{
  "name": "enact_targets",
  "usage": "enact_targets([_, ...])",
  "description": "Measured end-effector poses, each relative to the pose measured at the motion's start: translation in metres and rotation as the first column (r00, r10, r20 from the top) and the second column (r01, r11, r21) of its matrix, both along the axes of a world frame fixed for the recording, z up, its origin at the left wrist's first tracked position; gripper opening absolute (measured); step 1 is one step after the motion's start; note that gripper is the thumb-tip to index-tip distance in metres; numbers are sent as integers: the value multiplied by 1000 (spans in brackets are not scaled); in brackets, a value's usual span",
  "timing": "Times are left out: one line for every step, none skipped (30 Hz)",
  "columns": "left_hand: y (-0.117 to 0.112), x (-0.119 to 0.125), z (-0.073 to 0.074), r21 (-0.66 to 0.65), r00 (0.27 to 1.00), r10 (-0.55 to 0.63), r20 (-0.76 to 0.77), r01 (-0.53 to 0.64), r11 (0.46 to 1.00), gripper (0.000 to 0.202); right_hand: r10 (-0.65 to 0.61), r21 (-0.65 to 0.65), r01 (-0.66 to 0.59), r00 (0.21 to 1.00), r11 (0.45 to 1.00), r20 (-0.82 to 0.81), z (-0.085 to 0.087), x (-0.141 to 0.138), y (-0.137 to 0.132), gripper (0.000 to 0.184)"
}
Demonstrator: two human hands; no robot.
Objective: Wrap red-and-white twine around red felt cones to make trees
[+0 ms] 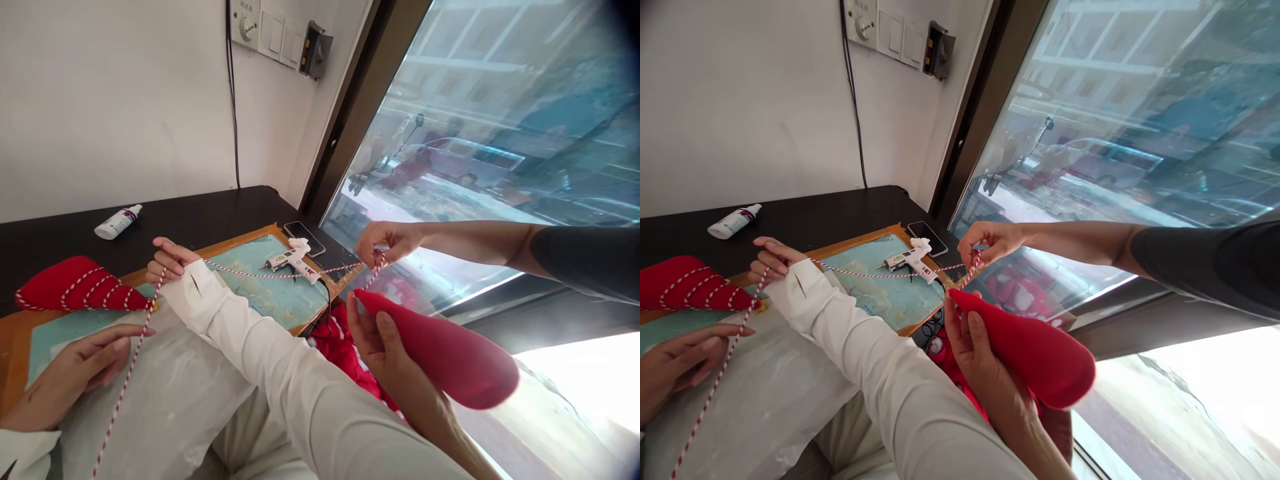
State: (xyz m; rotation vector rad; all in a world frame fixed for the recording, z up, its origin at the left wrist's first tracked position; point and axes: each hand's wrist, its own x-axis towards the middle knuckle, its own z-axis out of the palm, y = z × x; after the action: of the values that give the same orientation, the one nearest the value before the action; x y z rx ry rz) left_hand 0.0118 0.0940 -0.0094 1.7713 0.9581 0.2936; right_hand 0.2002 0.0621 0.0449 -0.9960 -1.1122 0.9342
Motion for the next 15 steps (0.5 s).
enact_targets([-1,0,-1,-56,998,-50,-29,48,997,52,6,28,-5,999,1000,-52,-3,2,3,31])
enact_targets([-1,0,-2,-113,993,-101,-53,95,989,51,22,62,-15,994,998,-107,-7,3,6,30])
enact_targets([-2,0,-3,-134,987,-138,-77,127,983,48,46,96,-31,986,995,-158,-9,3,9,30])
enact_targets([-4,1,-3,-140,981,-169,-98,154,978,46,76,122,-52,977,991,-201,-11,3,11,31])
enact_targets([-5,2,-3,-135,977,-181,-110,166,977,43,109,140,-78,966,987,-235,-13,3,12,32])
enact_targets([-5,2,-3,-126,977,-180,-115,166,978,42,146,144,-111,955,983,-258,-14,2,13,33])
enact_targets([-5,3,-3,-106,982,-156,-109,145,984,43,185,136,-153,946,979,-268,-15,1,14,34])
enact_targets([-5,3,-4,-84,988,-121,-96,113,990,44,221,111,-198,939,974,-262,-16,-1,14,34])
enact_targets([-4,2,-5,-59,994,-75,-75,71,996,46,268,73,-258,933,963,-241,-17,-3,15,35])
enact_targets([-2,1,-6,-35,998,-27,-48,25,999,48,323,29,-324,923,945,-210,-19,-6,17,35])
enact_targets([0,0,-8,-19,1000,13,-22,-13,1000,48,382,-13,-390,907,921,-176,-22,-9,18,36])
enact_targets([3,-2,-10,-11,999,44,3,-44,999,48,445,-44,-455,885,890,-137,-24,-12,20,36])
enact_targets([6,-4,-12,-9,997,69,29,-69,998,48,512,-62,-518,854,853,-92,-26,-13,22,37])
enact_targets([9,-6,-14,-8,994,90,59,-89,996,49,586,-78,-585,810,807,-17,-28,-15,23,37])
enact_targets([11,-7,-16,18,988,124,96,-127,992,50,653,-98,-647,754,757,72,-29,-15,24,39])
